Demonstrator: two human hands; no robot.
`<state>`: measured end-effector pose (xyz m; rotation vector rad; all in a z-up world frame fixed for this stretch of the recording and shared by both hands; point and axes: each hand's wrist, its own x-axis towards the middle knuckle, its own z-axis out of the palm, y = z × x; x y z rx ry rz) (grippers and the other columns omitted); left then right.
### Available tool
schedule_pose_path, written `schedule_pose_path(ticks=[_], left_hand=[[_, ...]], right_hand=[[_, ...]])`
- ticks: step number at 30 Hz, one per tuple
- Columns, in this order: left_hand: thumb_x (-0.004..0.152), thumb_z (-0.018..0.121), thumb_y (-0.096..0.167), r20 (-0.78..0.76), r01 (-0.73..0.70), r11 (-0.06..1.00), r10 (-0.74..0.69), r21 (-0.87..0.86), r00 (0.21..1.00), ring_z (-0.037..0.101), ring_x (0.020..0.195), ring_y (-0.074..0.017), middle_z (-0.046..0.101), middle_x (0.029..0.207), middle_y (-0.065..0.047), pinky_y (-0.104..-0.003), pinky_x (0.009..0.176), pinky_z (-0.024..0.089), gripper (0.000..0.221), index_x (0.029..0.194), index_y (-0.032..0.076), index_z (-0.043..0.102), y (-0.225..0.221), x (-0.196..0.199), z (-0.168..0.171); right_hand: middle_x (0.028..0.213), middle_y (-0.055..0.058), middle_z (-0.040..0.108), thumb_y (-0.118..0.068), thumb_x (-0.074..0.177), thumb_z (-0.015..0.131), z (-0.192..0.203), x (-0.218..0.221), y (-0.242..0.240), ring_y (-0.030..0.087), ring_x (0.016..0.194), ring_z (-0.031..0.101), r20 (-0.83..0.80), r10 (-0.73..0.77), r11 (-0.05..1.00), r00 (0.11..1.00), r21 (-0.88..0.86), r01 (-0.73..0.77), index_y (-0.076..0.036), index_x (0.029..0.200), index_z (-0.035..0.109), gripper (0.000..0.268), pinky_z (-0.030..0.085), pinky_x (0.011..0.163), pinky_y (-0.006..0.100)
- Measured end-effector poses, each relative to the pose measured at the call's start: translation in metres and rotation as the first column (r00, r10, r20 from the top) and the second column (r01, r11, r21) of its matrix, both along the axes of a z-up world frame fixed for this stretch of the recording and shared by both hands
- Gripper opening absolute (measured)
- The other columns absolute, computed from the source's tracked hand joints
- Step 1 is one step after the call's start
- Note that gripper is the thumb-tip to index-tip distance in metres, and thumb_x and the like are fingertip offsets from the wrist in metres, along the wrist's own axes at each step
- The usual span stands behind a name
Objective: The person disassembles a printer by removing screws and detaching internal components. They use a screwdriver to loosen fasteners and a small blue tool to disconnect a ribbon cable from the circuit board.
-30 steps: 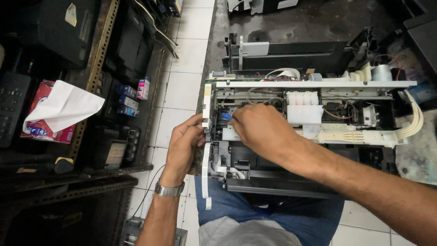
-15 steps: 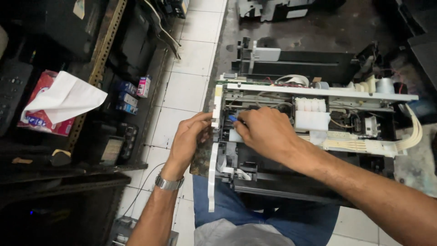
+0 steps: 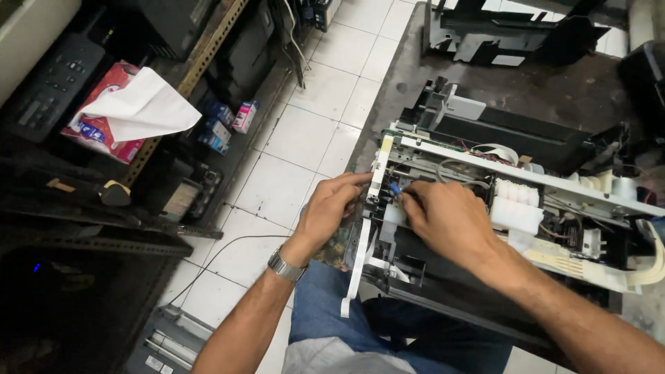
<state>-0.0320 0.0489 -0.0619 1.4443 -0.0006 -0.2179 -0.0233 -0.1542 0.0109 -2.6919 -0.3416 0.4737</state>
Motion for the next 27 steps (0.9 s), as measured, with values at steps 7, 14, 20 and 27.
schedule_pose_path(ticks=[7, 14, 20, 27], left_hand=[[0.089, 0.052, 0.008, 0.02, 0.001, 1.0, -0.001, 0.004, 1.0, 0.046, 0.066, -0.0139, 0.051, 0.072, -0.011, -0.027, 0.054, 0.046, 0.043, 0.125, -0.009, 0.069, -0.001, 0.0, -0.007], [0.09, 0.051, 0.01, 0.066, -0.02, 0.993, 0.012, 0.115, 0.998, 0.048, 0.066, -0.0121, 0.056, 0.073, -0.011, -0.027, 0.057, 0.046, 0.043, 0.125, -0.005, 0.071, -0.002, -0.007, -0.001], [0.101, 0.053, 0.015, 0.293, -0.176, 0.895, 0.053, 0.41, 0.955, 0.057, 0.071, -0.02, 0.065, 0.081, -0.015, -0.033, 0.066, 0.049, 0.034, 0.124, -0.001, 0.071, -0.005, -0.011, 0.003], [0.096, 0.065, 0.014, 0.598, -0.21, 0.809, -0.205, 0.549, 0.775, 0.065, 0.071, -0.0256, 0.062, 0.077, -0.011, -0.039, 0.067, 0.053, 0.017, 0.108, 0.009, 0.076, 0.004, 0.016, 0.051]], right_hand=[[0.073, 0.022, 0.076, -0.023, 0.099, 0.055, -0.006, 0.0, 0.0, 0.042, 0.069, 0.076, 0.009, -0.059, 0.996, 0.998, 0.075, 0.058, 0.001, 0.116, 0.074, 0.035, 0.06, 0.059, 0.051], [0.068, 0.019, 0.075, -0.024, 0.098, 0.057, -0.016, -0.008, 0.001, 0.04, 0.065, 0.076, 0.052, -0.04, 0.999, 0.998, 0.014, 0.039, 0.0, 0.116, 0.074, 0.035, 0.059, 0.057, 0.048], [0.07, 0.021, 0.075, -0.022, 0.098, 0.054, -0.008, -0.008, 0.0, 0.042, 0.066, 0.075, 0.069, -0.005, 1.0, 0.998, 0.014, 0.004, 0.002, 0.114, 0.074, 0.035, 0.06, 0.058, 0.05], [0.068, 0.019, 0.074, -0.021, 0.098, 0.055, -0.007, -0.008, -0.002, 0.038, 0.064, 0.075, 0.089, 0.001, 1.0, 0.996, 0.024, -0.004, 0.003, 0.113, 0.074, 0.034, 0.059, 0.056, 0.047]])
